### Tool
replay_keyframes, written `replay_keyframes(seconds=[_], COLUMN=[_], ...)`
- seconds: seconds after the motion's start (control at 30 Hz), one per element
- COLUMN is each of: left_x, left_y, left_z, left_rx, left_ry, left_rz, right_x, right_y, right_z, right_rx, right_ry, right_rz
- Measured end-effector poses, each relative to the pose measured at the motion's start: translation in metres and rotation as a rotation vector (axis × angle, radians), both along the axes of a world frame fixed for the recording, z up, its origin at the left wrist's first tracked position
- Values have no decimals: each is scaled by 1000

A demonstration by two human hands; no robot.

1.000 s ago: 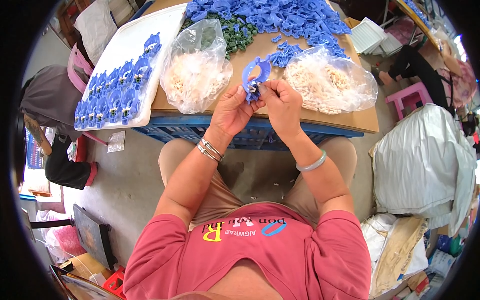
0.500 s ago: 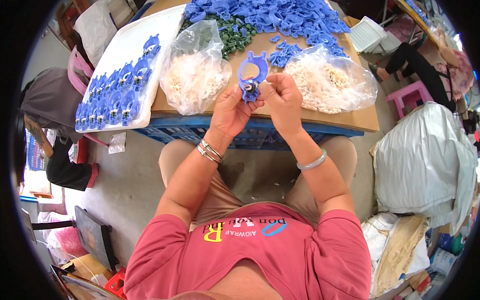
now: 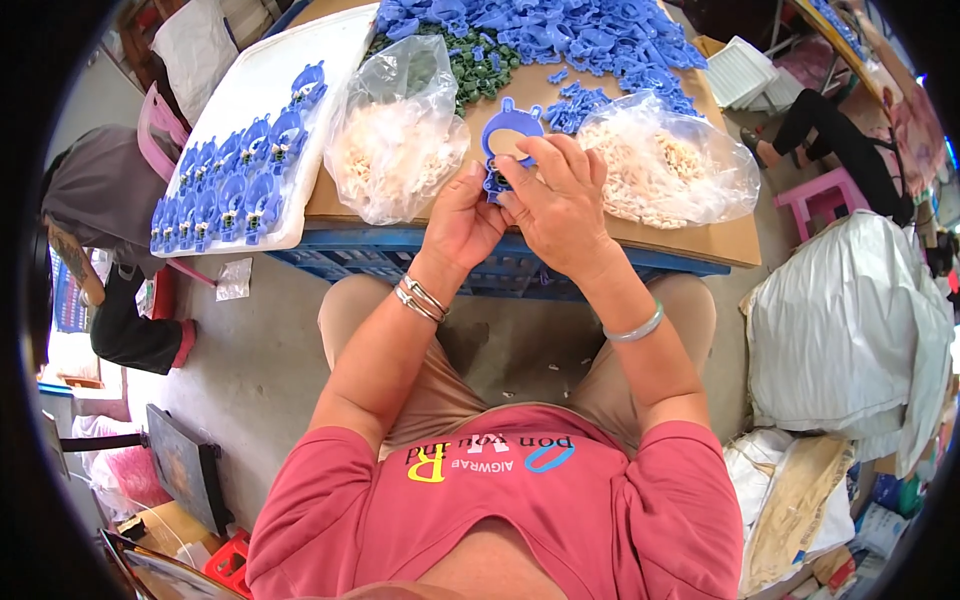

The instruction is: Assembling small white decorations onto blue circular plastic frames in a workshop setting.

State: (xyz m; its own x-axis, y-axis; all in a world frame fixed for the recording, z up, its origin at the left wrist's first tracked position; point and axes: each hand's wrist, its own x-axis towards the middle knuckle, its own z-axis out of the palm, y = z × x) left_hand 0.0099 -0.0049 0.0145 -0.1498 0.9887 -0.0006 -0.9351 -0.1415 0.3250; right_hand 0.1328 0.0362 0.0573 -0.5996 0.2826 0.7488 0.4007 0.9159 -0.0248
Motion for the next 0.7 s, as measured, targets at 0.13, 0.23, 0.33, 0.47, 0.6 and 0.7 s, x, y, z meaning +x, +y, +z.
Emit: replay_keyframes(seconds=[0.13, 0.23, 0.33, 0.47, 0.6, 0.7], left_x=[-2, -5, -8, -10, -8, -9], left_y=[-3, -4, -2, 3, 2, 1], left_z=[-1, -4, -7, -13, -15, -13], left_rx=[-9, 75, 108, 98, 109, 107], left_ry=[134, 167, 115, 46, 94, 126], left_rz=[-24, -97, -166, -279, -383, -422], right_x=[2, 5, 6, 14, 16, 15], right_y=[1, 2, 15, 26, 30, 26], right_z=[4, 7, 3, 4, 2, 1], right_rx=[-59, -58, -228, -736, -1273, -1368], right_ry=[-51, -82, 213, 565, 639, 609], right_rz=[34, 30, 158, 254, 384, 364])
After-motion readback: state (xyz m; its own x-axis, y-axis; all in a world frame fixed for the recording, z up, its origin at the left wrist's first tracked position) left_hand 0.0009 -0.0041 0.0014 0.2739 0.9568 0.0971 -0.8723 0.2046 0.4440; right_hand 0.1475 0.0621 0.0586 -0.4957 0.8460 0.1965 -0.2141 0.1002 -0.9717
